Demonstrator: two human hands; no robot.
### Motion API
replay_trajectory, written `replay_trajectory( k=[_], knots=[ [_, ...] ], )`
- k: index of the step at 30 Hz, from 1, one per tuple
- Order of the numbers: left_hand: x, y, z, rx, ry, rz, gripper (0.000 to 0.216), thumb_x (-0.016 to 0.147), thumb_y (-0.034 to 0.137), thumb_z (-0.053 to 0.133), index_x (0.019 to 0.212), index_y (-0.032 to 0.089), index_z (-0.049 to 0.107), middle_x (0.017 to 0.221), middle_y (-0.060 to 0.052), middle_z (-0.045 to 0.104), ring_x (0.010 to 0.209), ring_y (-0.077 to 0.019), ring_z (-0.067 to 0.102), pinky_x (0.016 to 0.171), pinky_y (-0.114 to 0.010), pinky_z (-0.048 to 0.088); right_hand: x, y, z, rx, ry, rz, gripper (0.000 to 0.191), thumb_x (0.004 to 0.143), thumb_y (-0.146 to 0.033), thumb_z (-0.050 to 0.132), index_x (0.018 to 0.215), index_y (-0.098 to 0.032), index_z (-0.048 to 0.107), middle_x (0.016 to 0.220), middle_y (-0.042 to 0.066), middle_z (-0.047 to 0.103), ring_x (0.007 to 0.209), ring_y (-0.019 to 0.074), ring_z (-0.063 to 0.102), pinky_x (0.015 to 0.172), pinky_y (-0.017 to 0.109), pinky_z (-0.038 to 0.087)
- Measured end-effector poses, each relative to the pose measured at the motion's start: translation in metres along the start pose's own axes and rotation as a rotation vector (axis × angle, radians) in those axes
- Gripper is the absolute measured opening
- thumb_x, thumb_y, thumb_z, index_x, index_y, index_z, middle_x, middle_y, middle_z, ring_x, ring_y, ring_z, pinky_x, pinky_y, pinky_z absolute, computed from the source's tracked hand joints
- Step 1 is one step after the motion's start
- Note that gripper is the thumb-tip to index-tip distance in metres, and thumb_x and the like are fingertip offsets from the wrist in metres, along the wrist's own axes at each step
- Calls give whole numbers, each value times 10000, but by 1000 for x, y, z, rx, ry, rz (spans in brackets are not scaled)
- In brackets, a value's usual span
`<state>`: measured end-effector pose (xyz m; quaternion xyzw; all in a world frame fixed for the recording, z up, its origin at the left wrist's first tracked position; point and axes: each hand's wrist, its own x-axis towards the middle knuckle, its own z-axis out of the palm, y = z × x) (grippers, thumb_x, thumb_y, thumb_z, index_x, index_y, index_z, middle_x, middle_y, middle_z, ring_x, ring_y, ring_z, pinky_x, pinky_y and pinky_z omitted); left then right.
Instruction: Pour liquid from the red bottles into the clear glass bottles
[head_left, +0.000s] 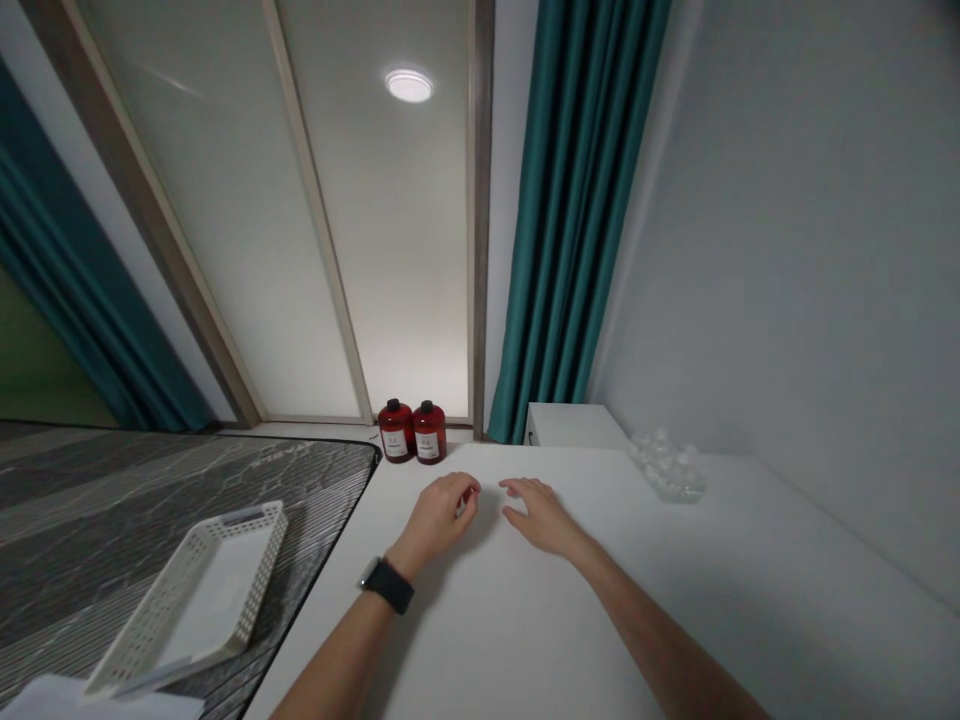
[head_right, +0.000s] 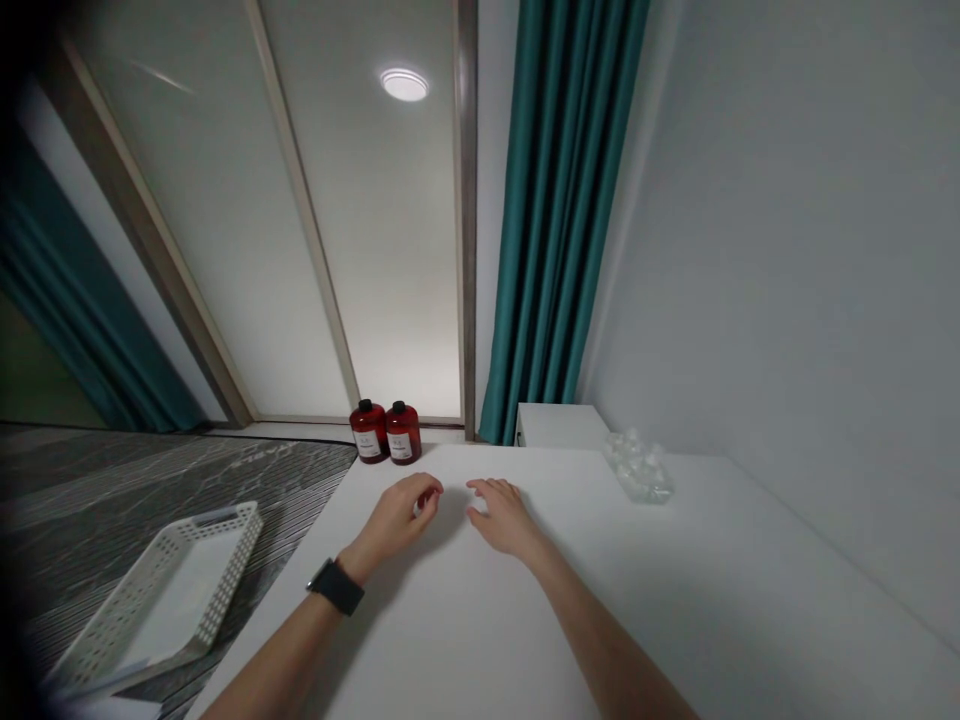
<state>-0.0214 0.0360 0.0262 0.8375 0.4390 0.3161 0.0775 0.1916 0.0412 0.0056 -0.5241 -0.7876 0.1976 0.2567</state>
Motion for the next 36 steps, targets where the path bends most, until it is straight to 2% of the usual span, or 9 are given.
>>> replay_trajectory(
  k=[7, 14, 20, 27, 36],
  knots=[
    [-15, 24, 8, -11, -25, 42, 166, 888, 136, 464, 895, 201, 616, 773, -29, 638, 693, -180, 573, 697, -299, 433, -38, 15, -5, 70, 91, 41, 384, 859, -182, 612, 1240, -228, 633, 1163, 81, 721, 1130, 245, 636, 1039, 420, 437],
    [-30, 25, 18, 43, -54, 65, 157, 890, 117, 485, 907, 196, 619, 798, -44, 672, 701, -193, 587, 702, -314, 420, -60, 13, 1, 136, 195, 30, 351, 889, -161, 547, 1222, -239, 630, 1123, 65, 718, 1112, 226, 639, 1043, 401, 447],
    [-34, 16, 26, 54, -83, 60, 150, 886, 105, 512, 914, 196, 628, 799, -39, 684, 723, -198, 612, 706, -308, 416, -67, 10, 10, 151, 210, 24, 318, 896, -130, 523, 1166, -236, 654, 1010, 52, 740, 1018, 230, 654, 985, 393, 464],
    [-32, 15, 24, 73, -84, 44, 143, 881, 104, 529, 911, 193, 637, 817, -45, 693, 726, -201, 618, 701, -307, 416, -67, 10, 9, 155, 208, 24, 333, 891, -106, 496, 1152, -235, 658, 934, 46, 738, 965, 236, 653, 933, 389, 472],
    [-34, 15, 25, 61, -108, 41, 155, 905, 105, 509, 919, 186, 641, 835, -44, 695, 775, -204, 621, 734, -314, 422, -64, 26, 3, 154, 222, 23, 321, 913, -153, 474, 1185, -183, 642, 915, 67, 722, 932, 238, 641, 930, 405, 465]
  ],
)
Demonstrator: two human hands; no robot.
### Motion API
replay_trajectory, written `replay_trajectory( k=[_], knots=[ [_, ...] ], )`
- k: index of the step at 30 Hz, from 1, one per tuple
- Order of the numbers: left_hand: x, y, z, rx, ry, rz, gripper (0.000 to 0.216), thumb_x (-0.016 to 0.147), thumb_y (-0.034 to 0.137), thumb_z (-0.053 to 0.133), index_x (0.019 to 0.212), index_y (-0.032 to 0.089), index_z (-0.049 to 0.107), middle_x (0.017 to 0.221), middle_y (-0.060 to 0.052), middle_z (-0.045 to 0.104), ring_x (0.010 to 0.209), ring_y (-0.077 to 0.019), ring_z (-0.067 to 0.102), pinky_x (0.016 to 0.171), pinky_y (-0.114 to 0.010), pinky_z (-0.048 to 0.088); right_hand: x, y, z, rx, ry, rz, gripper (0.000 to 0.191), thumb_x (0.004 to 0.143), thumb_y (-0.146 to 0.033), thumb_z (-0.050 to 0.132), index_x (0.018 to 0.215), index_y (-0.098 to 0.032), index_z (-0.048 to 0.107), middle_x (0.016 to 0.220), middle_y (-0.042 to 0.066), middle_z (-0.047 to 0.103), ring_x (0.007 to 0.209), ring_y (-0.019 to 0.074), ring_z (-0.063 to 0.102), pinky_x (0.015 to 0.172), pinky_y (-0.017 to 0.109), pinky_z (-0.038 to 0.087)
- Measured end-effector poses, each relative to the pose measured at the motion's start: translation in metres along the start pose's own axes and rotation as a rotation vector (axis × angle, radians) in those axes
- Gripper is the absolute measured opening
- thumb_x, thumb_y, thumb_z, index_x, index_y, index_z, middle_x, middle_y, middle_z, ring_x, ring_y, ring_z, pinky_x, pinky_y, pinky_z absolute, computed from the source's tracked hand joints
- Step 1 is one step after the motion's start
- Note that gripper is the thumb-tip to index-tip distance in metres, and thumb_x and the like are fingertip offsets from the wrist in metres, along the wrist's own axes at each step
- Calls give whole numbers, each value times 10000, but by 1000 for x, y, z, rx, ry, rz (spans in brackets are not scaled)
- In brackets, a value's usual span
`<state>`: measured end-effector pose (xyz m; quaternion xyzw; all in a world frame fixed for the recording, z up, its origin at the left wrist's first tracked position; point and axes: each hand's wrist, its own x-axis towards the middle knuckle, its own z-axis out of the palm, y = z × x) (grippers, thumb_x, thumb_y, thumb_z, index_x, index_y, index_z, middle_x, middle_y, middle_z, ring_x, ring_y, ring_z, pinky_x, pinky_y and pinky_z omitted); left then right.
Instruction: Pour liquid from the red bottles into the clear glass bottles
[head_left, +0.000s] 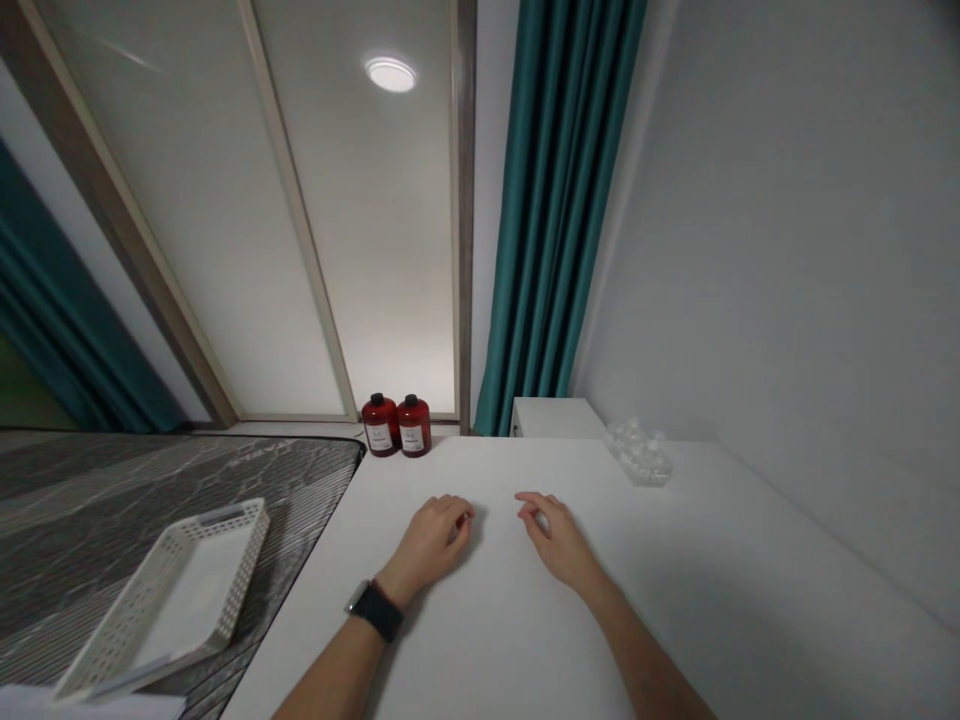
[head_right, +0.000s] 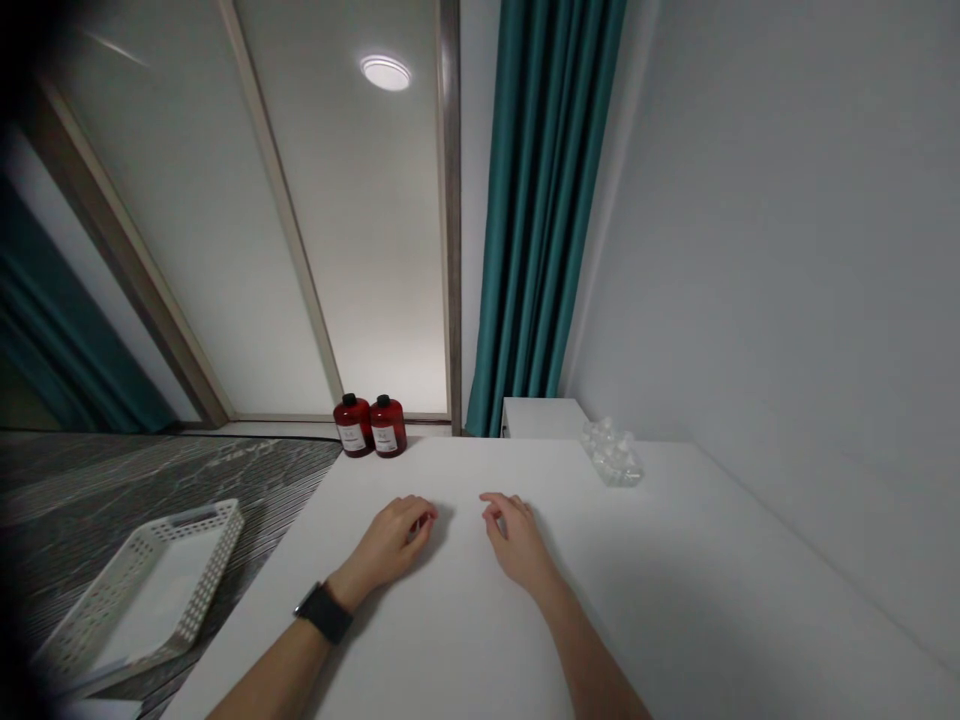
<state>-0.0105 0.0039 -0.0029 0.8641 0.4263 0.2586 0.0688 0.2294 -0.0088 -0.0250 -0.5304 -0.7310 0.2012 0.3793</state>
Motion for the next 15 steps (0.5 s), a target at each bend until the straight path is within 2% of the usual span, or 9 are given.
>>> replay_trajectory(
  k=[15],
  knots=[
    [0, 5, -5, 22, -29, -10, 145, 903, 98, 524, 917, 182, 641, 816, -38, 689, 754, -197, 613, 729, -308, 420, 0, -2, 2, -11, -5, -35, 299, 907, -161, 498, 1147, -199, 672, 901, 61, 725, 917, 239, 648, 914, 397, 468]
  ],
)
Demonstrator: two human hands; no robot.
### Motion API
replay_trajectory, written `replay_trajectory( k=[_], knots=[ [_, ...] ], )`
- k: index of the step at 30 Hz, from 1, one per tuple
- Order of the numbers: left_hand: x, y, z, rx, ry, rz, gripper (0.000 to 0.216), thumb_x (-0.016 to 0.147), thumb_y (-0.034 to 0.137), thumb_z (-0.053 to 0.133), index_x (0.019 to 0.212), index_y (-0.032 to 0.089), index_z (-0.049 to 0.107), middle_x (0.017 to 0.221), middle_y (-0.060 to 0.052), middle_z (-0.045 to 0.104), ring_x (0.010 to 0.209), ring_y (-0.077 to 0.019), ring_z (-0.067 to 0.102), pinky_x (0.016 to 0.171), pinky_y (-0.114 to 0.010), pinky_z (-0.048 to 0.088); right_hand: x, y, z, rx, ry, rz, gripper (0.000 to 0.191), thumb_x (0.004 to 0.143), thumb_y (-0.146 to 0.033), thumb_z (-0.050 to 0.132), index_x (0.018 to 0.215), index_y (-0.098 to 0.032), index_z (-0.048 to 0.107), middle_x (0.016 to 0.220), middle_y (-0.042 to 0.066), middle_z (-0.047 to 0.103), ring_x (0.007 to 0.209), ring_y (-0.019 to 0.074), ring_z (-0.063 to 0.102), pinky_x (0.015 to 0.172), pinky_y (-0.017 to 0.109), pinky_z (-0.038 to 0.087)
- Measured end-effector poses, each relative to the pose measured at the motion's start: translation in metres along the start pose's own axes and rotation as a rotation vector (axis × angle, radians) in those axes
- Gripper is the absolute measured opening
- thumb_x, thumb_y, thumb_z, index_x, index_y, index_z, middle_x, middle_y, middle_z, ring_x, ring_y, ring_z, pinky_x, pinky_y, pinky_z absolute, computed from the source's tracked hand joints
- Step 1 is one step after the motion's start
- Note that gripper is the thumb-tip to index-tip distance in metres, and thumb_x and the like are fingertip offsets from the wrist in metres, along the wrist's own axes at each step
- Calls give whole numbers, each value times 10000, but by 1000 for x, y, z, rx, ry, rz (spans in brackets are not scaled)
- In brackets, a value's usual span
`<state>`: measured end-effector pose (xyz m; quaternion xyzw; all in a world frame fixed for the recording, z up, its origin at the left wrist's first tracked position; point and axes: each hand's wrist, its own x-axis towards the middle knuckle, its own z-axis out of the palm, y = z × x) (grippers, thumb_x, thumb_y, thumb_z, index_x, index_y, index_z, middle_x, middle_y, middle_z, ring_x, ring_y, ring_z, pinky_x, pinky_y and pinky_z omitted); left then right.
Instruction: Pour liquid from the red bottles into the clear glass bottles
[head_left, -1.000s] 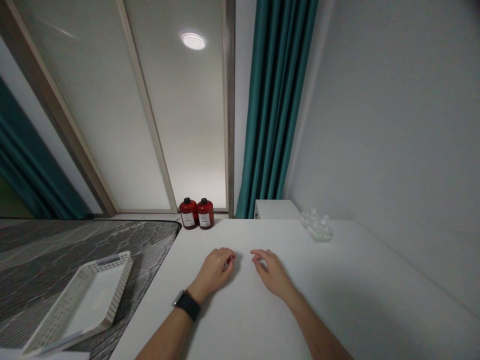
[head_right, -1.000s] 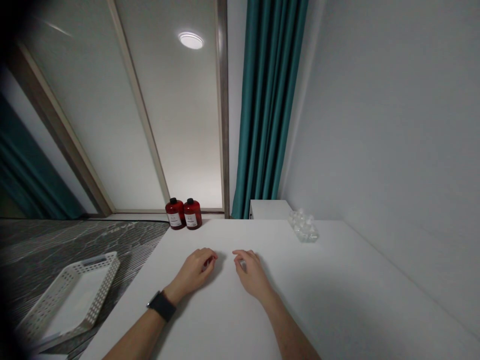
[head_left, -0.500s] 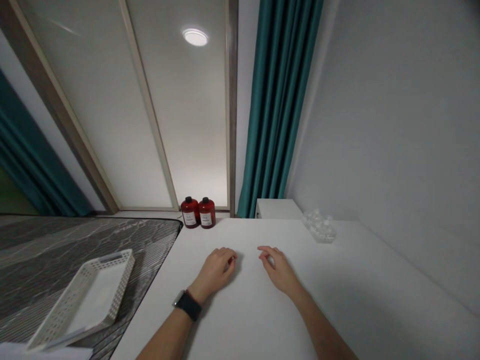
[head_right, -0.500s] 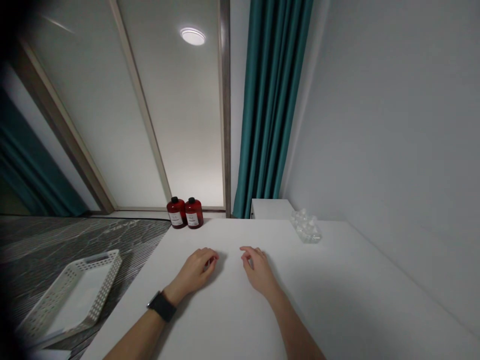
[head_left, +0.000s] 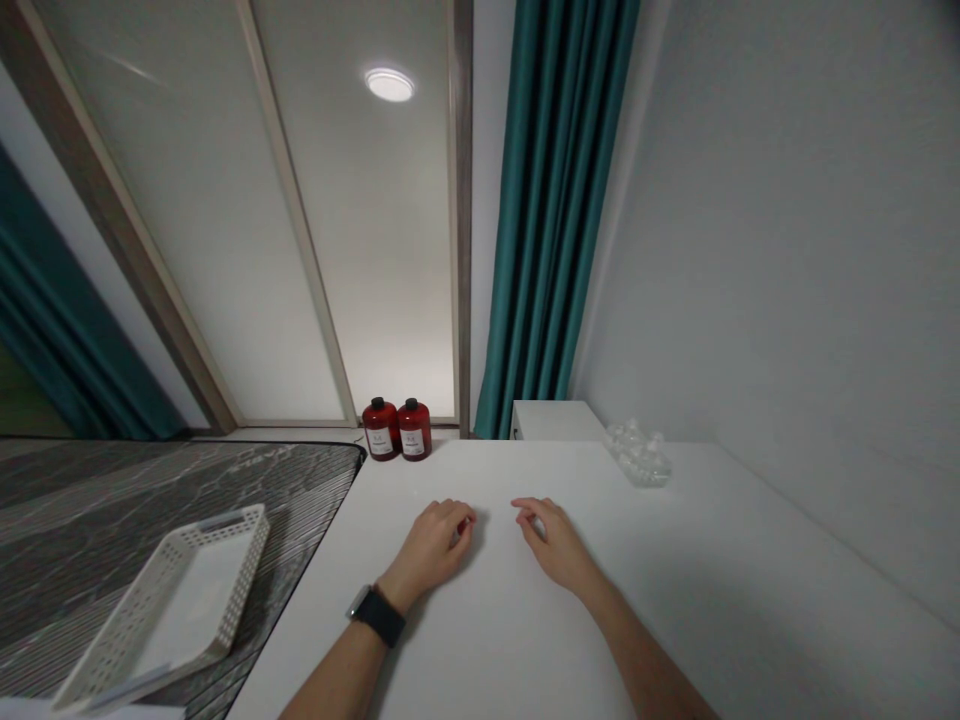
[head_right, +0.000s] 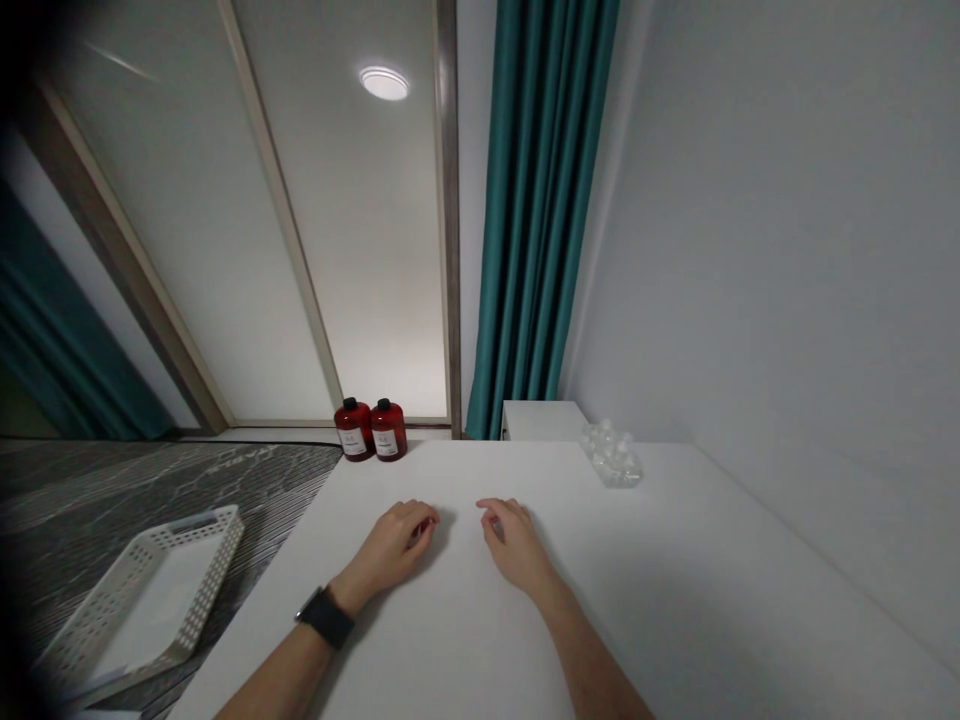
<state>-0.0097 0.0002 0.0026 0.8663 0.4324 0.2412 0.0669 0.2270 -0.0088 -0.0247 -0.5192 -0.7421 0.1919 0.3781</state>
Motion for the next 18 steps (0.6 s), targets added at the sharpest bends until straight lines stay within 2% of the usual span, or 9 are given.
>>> replay_trajectory(
  k=[18],
  knots=[
    [1, 2, 4, -26, -14, 50, 155, 892, 98, 520, 922, 193, 640, 827, -43, 679, 773, -200, 615, 742, -305, 451, -2, -2, 1, -33, -25, -12, 299, 895, -117, 520, 1138, -192, 678, 924, 61, 735, 944, 247, 660, 917, 412, 464]
  ],
)
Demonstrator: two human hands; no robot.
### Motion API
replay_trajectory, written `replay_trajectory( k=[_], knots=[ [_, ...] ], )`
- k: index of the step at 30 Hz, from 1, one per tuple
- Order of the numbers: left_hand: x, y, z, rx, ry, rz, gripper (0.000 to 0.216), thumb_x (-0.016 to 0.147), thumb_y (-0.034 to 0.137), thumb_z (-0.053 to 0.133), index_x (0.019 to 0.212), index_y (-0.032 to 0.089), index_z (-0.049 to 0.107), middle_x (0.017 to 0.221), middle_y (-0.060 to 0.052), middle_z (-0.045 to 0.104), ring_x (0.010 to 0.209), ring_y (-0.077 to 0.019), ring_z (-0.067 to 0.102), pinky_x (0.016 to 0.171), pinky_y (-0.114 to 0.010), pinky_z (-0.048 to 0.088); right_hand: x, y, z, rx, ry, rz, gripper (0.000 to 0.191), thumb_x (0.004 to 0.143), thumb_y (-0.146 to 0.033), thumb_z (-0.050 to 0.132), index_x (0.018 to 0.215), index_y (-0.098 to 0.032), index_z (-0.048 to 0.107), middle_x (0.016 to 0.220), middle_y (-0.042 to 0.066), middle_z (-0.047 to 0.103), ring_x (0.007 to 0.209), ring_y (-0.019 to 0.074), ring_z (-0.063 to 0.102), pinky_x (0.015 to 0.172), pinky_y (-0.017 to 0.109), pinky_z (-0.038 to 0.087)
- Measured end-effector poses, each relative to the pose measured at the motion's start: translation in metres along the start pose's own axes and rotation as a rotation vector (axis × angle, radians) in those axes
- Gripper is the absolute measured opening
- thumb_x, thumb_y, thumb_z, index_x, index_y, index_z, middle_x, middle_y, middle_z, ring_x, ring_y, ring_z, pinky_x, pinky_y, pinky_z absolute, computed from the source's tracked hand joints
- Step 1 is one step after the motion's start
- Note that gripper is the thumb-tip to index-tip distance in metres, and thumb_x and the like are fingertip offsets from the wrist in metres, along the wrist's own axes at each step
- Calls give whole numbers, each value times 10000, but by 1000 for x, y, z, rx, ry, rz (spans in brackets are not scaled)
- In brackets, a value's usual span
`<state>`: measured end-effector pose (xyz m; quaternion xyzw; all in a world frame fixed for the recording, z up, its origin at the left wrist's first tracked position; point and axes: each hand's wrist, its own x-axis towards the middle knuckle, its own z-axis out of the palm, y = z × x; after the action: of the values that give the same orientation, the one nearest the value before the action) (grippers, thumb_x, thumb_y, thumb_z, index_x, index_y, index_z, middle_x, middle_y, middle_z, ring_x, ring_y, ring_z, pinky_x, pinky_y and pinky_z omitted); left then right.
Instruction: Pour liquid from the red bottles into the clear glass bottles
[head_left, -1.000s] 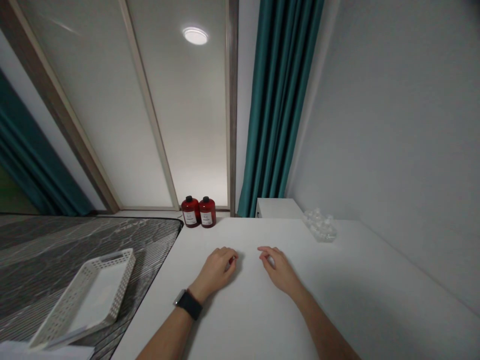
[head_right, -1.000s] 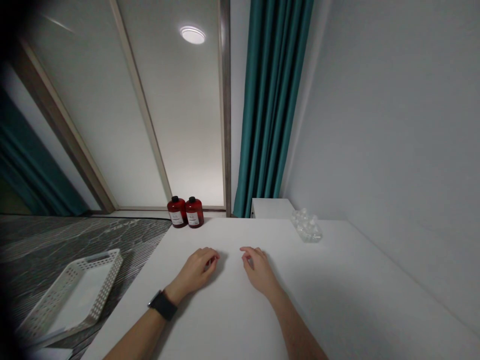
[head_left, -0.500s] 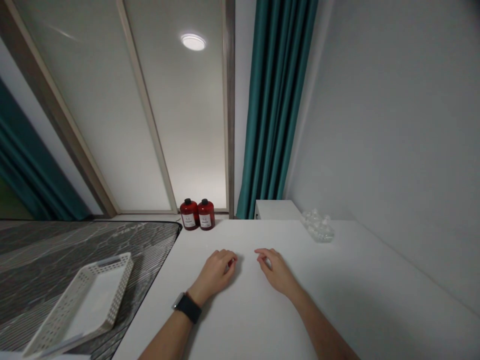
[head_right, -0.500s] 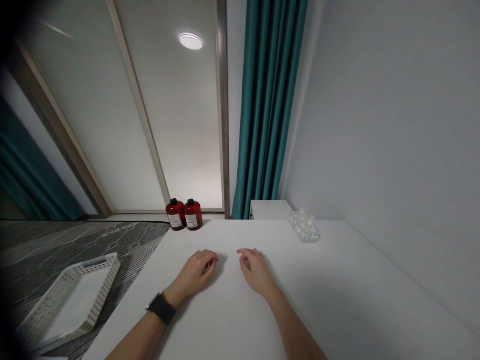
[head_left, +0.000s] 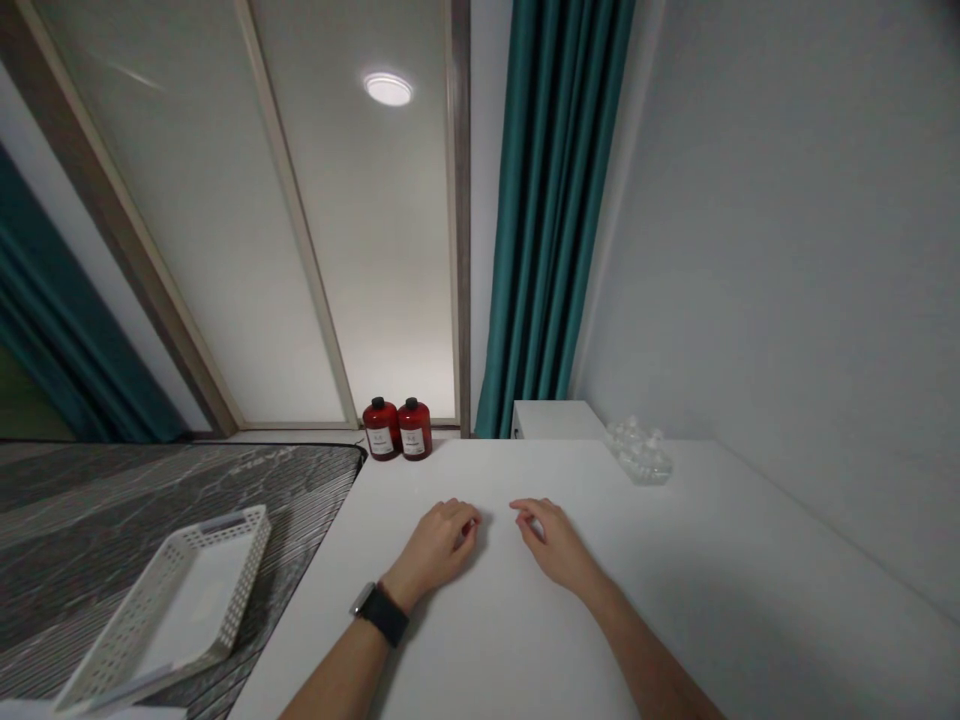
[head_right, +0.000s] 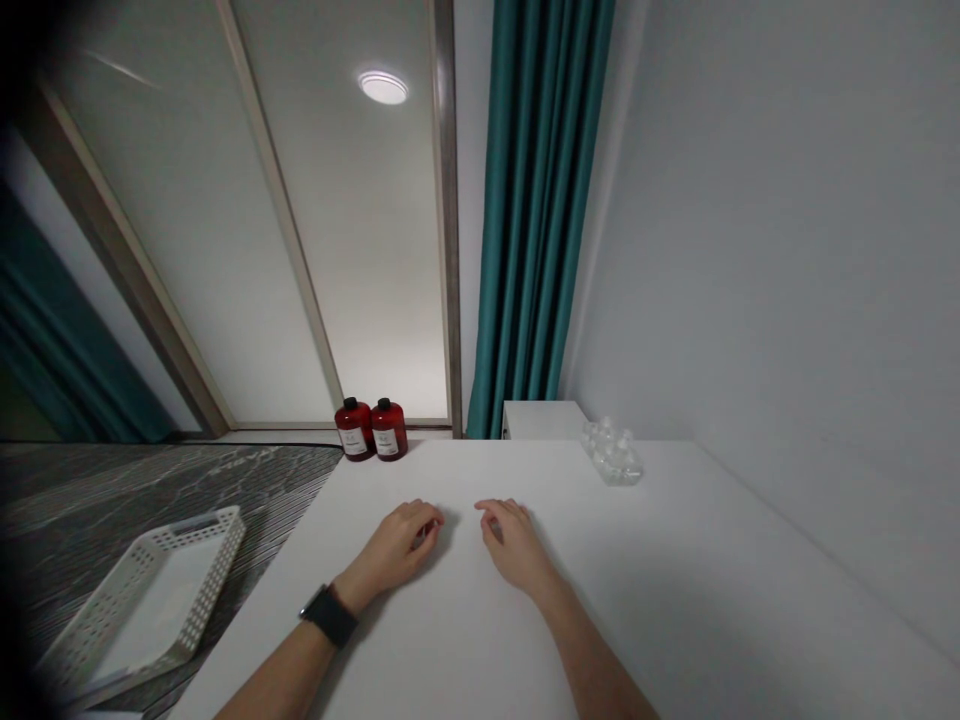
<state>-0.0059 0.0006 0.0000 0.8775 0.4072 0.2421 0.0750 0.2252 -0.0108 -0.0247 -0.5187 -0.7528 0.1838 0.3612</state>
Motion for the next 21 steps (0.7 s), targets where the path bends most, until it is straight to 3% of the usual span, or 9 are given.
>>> replay_trajectory(
  k=[12, 21],
  knots=[
    [-1, 1, 2, -55, -25, 13, 191, 903, 108, 483, 964, 192, 643, 940, -72, 657, 922, -220, 604, 830, -333, 488, -6, -9, 1, -22, -68, -25, 314, 895, -102, 528, 1153, -206, 675, 983, 66, 731, 992, 242, 647, 945, 414, 460],
    [-2, 5, 6, 34, -115, 3, 168, 900, 142, 527, 985, 202, 660, 1006, -77, 651, 1001, -255, 560, 864, -389, 464, -8, -8, 2, -42, -109, -40, 309, 888, -105, 548, 1146, -215, 678, 996, 63, 725, 1003, 247, 635, 953, 413, 454]
  ],
)
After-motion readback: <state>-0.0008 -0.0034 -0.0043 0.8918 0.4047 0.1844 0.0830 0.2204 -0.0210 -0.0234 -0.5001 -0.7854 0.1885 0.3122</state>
